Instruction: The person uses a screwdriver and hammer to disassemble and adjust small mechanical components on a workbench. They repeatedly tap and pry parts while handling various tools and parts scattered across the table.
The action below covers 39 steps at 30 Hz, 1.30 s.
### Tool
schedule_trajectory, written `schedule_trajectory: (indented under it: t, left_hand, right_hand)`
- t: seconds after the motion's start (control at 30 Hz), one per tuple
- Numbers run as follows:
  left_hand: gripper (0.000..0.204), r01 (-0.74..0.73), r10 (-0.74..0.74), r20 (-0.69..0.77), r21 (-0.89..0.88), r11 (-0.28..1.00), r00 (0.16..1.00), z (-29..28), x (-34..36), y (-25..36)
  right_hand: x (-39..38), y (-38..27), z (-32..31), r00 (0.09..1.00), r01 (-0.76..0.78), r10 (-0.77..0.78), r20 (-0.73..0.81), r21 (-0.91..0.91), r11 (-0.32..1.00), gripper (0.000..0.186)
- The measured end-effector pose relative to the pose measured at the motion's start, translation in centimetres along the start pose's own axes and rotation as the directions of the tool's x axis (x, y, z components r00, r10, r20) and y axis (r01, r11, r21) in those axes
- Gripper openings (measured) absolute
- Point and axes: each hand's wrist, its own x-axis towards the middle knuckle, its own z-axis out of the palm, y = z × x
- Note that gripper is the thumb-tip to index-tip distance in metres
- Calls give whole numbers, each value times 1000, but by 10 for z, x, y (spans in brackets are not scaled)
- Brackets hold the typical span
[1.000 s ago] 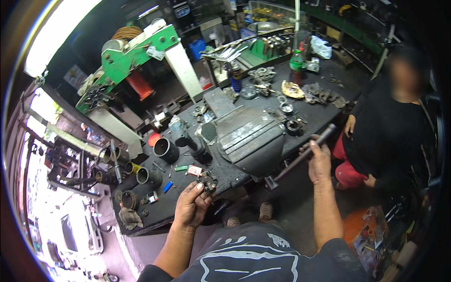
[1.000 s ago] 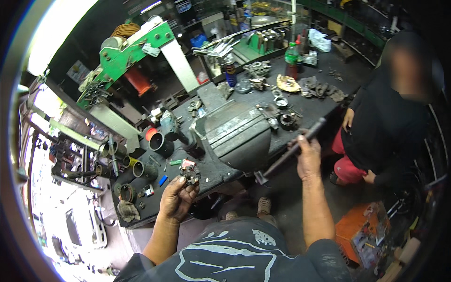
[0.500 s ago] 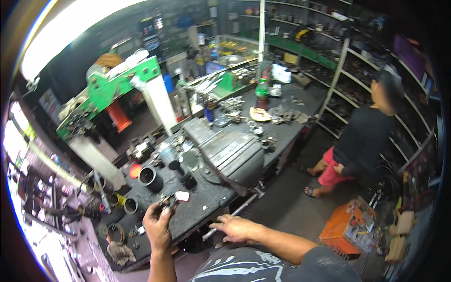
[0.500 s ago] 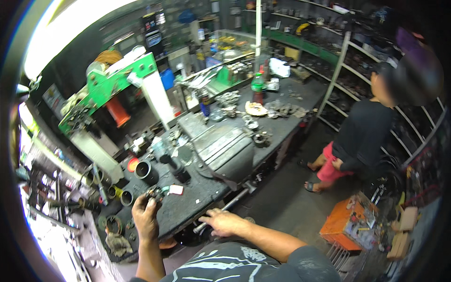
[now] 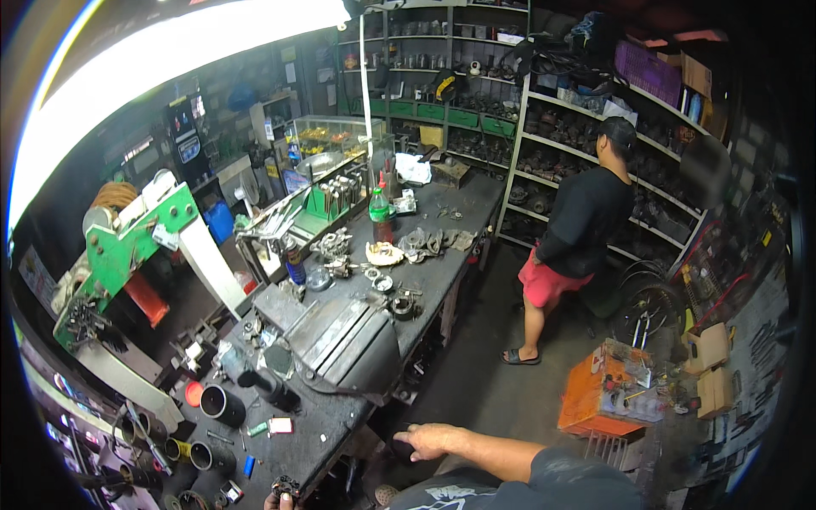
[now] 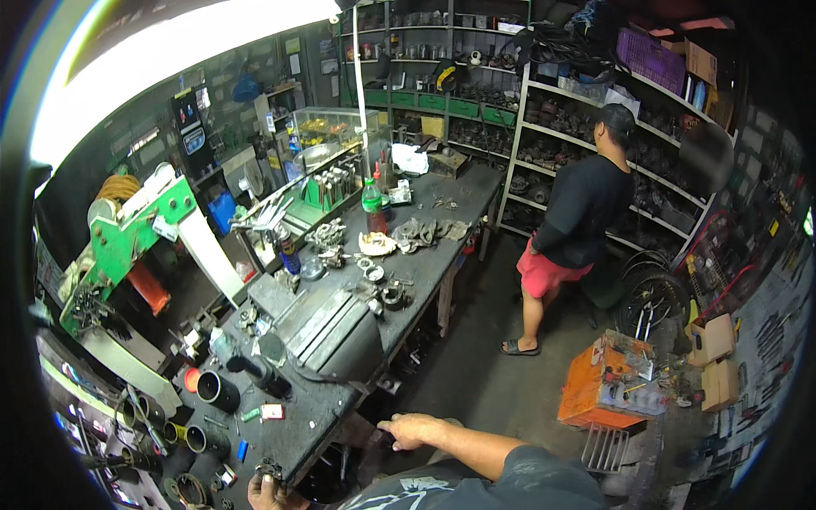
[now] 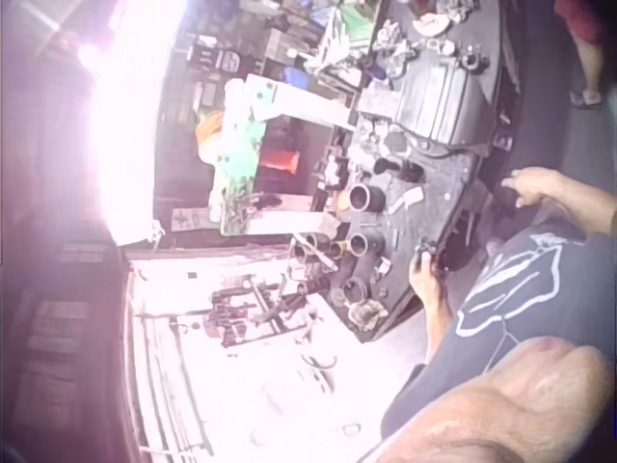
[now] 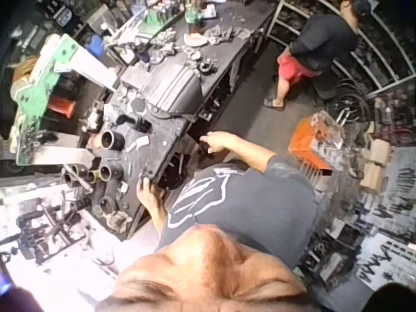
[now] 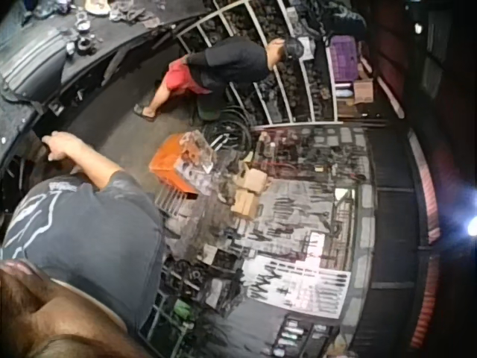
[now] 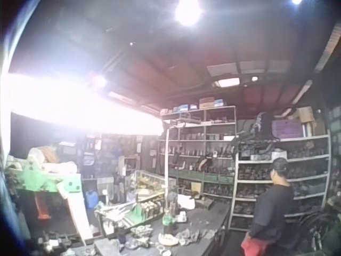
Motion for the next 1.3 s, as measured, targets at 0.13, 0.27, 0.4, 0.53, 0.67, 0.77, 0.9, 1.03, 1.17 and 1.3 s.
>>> schedule_trajectory:
  t: [0.13,0.27,0.4,0.53,0.67,0.77,0.9,1.03,1.17,1.3]
  left_hand:
    - [28,-567,561,110,282,774,820,64,7,24]
    - [43,-360,380,154,-142,922,912,187,-3,63]
    - [33,-244,310,300,-237,940,902,313,-17,49]
    - [28,-101,151,471,-129,987,869,403,-41,20]
    - [29,38,-15,500,-37,999,866,448,-22,-7]
    - [27,104,-79,410,-39,994,909,485,-5,-7]
    - [28,183,-162,436,-7,983,885,527,37,-14]
    - [26,298,-191,485,-155,942,854,574,90,-64]
    - [50,539,-295,599,-277,795,744,640,78,-13]
    - [40,645,-342,618,-369,669,708,656,100,-20]
  right_hand:
    - [-1,35,-11,996,65,-60,-68,85,994,78]
    - [-17,107,-20,994,87,-75,-78,154,984,75]
    - [-59,210,-22,987,-24,51,-152,177,984,76]
    - [-114,283,-59,960,-260,275,-41,219,940,75]
    - [-154,349,-80,922,-351,382,-72,269,897,77]
    - [-153,382,-99,898,-363,421,-128,329,872,80]
    - [-131,404,-132,900,-329,398,-176,325,887,78]
    - [-109,414,-179,899,-187,283,-334,290,939,80]
    - [-111,442,-249,872,-150,251,-421,257,955,81]
    - [-58,486,-287,845,-37,303,-440,517,855,82]
